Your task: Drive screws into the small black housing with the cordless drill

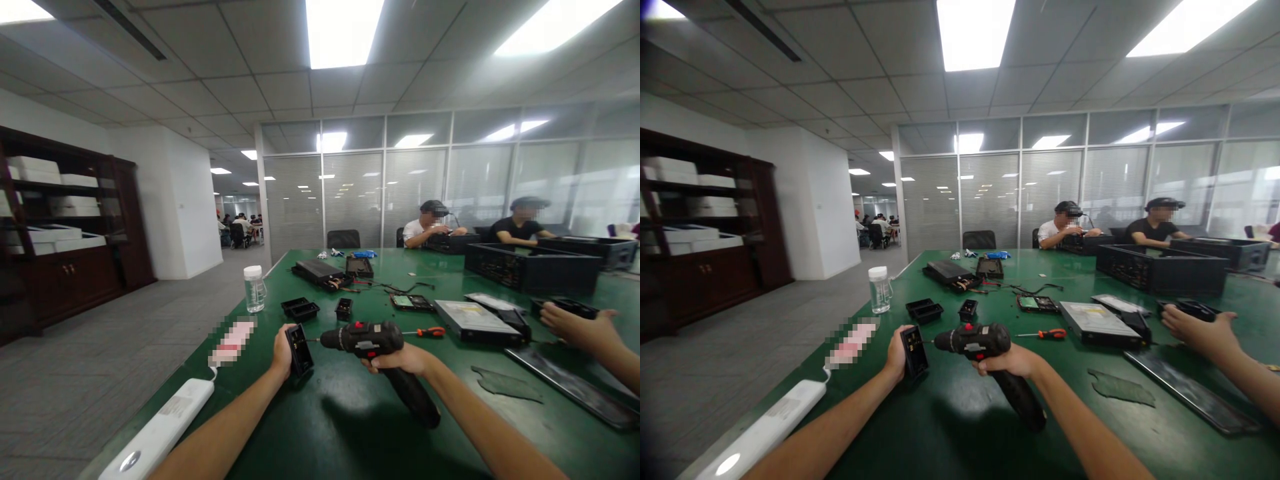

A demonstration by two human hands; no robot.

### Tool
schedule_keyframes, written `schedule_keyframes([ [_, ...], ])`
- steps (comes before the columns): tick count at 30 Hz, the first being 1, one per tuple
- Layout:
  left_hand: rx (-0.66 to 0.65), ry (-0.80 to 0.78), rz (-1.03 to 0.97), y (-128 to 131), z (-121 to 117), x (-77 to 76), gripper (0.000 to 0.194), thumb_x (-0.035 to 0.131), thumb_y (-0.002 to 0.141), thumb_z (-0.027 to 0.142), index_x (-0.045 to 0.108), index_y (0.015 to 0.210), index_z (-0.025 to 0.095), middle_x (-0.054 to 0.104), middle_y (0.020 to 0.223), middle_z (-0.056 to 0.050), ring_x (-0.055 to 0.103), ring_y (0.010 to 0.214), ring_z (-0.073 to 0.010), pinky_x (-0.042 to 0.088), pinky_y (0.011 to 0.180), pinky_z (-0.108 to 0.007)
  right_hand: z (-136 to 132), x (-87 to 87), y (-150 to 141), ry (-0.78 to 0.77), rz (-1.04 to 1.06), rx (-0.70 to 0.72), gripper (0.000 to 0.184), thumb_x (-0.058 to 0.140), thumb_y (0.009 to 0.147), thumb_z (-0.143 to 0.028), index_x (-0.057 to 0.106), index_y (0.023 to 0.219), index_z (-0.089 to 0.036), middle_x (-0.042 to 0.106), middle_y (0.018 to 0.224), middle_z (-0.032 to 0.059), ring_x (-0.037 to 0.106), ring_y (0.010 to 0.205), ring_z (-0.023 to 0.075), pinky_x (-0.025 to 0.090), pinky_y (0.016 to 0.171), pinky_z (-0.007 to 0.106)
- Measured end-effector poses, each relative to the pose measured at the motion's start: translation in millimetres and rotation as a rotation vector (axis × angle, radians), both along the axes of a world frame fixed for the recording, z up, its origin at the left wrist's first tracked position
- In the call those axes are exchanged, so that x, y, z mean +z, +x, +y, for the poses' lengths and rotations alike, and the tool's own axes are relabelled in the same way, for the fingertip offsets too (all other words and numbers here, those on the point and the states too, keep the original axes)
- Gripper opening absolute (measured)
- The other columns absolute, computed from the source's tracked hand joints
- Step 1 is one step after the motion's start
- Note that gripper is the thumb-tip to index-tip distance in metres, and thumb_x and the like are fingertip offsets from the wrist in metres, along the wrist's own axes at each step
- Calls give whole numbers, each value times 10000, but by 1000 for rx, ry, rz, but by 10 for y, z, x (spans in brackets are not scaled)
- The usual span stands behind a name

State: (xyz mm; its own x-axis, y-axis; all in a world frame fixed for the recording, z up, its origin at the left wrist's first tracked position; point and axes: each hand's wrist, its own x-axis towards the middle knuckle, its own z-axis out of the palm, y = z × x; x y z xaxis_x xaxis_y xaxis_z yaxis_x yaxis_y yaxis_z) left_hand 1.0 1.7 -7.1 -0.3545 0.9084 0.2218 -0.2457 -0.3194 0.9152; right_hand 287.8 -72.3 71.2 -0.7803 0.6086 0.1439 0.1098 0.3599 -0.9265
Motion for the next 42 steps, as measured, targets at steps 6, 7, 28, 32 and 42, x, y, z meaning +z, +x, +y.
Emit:
schedule_keyframes([
  [6,22,-18,28,7,-32,36,357,476,675,500,641,746,191,595,633,-1,548,598,-171,432,570,-281,-44,40,-8,11,-5,0,213,603,778,-431,627,843,-229,575,822,91,560,793,226,449,812,384],
  [7,21,-21,31,7,-37,41,361,475,674,505,641,746,192,596,635,-2,549,598,-173,433,570,-284,-49,43,-9,9,-4,-3,215,603,778,-430,628,844,-226,577,824,92,561,793,226,449,810,384],
  [28,-8,11,28,-35,60,-67,365,487,685,497,645,765,178,598,634,-6,554,587,-172,438,563,-285,-31,30,-2,-1,-41,-22,270,614,749,-479,611,828,-221,565,807,95,551,791,237,443,806,393],
  [32,16,3,42,-40,63,-66,365,480,687,499,647,773,186,608,662,-6,562,614,-173,442,594,-289,-42,31,-10,-4,-13,-29,268,620,741,-480,616,819,-223,570,788,94,560,774,235,449,798,397],
  [42,1,-22,31,-25,41,-34,377,475,683,504,643,775,180,604,647,-11,563,605,-179,442,577,-292,-23,5,4,-19,-48,-65,305,624,724,-509,619,856,-234,578,848,101,561,806,246,449,827,402],
])
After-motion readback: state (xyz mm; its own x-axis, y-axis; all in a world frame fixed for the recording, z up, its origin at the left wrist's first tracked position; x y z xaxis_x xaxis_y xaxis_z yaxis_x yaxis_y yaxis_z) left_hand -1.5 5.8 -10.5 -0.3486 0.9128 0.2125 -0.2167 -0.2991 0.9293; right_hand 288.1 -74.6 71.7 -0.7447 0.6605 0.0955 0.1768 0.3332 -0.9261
